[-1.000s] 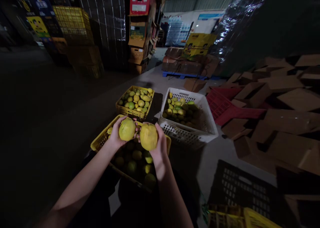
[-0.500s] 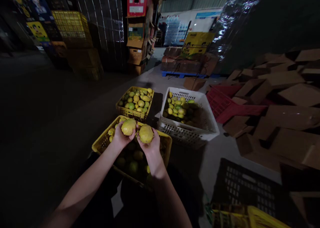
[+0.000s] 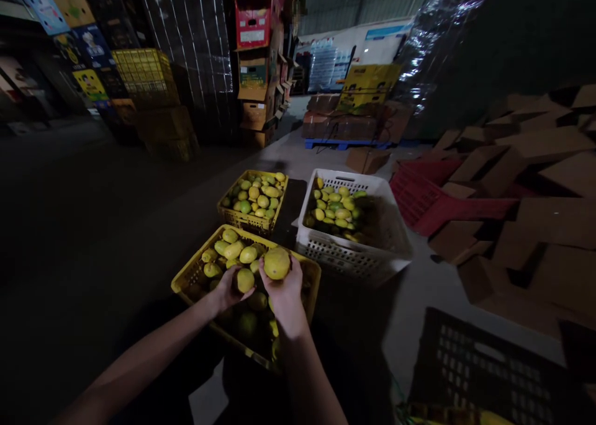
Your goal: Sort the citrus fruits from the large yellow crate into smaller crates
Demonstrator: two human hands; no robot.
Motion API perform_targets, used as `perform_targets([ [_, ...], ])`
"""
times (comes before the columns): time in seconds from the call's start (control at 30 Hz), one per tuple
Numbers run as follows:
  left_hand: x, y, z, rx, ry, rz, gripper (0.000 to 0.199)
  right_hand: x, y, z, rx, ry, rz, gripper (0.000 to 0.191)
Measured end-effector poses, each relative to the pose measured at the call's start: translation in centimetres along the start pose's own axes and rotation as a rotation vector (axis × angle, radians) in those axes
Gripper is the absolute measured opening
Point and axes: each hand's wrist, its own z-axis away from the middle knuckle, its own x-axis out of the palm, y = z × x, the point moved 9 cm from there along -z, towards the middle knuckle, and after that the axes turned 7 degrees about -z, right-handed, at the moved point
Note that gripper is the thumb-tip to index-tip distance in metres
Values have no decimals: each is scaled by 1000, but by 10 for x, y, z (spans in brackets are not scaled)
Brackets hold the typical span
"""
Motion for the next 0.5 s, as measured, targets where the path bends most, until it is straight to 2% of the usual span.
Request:
perform_targets([
  [0.07,-6,-11,-5,-1,-19,-112,15,-2,-3,3,-3,11,-30,7],
  [0.2,-22,-34,-12,-99,-79,-399,19,0,-10,12,4,45,-85,6],
  [0.3,-33,-35,-18,-187,-87,-566,16,4,-12,20,40,91,-83,10],
  [0.4,-30,-8,-30,-212,-94,-805,16,-1,-8,23,119,169,-90,15],
  [0.43,-25,10,-35,-184,-85,-897,17,-4,-7,22,149,181,-82,15],
  [0.5,-5,57,-50,-62,-45,-1080,18,-8,-9,17,159,109,-36,15],
])
